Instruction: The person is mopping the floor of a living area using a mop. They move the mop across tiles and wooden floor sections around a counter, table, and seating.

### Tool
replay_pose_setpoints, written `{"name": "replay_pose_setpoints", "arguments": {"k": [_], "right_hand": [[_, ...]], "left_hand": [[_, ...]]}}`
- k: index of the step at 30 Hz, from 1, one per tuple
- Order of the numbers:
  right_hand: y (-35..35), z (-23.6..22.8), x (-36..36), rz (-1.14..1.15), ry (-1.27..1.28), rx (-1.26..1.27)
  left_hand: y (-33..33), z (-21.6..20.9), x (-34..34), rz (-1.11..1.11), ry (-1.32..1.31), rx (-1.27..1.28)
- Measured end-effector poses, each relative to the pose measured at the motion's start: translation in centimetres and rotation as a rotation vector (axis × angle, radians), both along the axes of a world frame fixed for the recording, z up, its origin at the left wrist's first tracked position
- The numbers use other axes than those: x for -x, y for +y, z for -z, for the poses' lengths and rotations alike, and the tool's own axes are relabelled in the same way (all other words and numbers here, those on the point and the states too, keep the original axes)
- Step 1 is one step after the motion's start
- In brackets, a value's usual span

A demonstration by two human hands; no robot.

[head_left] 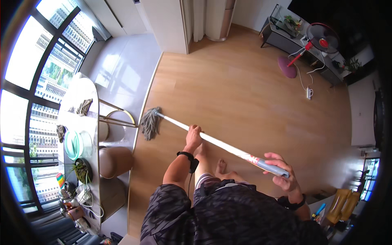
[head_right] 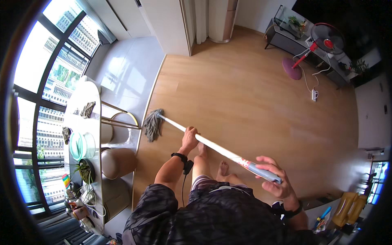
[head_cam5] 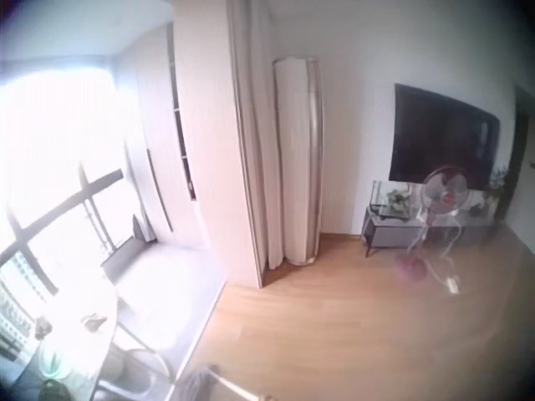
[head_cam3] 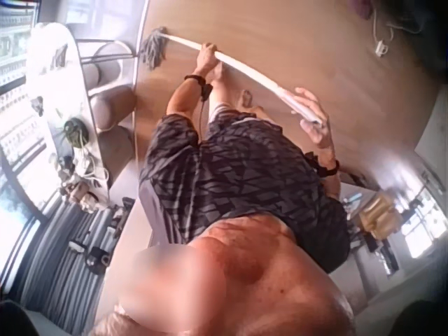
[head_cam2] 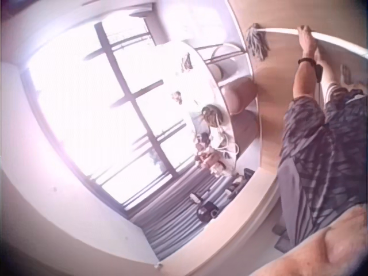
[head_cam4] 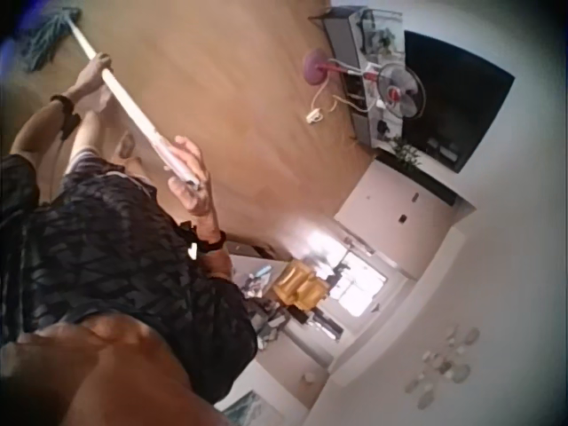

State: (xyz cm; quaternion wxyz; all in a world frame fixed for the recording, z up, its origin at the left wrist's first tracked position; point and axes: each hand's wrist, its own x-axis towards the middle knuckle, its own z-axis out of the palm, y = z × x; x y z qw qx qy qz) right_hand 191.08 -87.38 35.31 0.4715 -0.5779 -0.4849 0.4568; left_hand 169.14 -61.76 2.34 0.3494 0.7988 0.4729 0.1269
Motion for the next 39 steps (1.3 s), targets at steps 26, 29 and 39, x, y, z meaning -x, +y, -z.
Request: {"name": "replay_pose_setpoints", "arguments": {"k": [26,29,39], "right_hand": [[41.6,-2.8,-8.5,-0.227,0.547,-0.343],[40.8,2.8,-6.2,-0.151,0.666,-0.195],[35.9,10.5,-9.4,-0.301,0.576,0.173]], "left_hand": [[13.6,-4.7,-3.2,-0.461,-0.03,0.042],[10.3,-2.4,0.8,-0.587,0.039,0.092],[6.8,4.1,3.1,-0.615,0.44,0.327]]}}
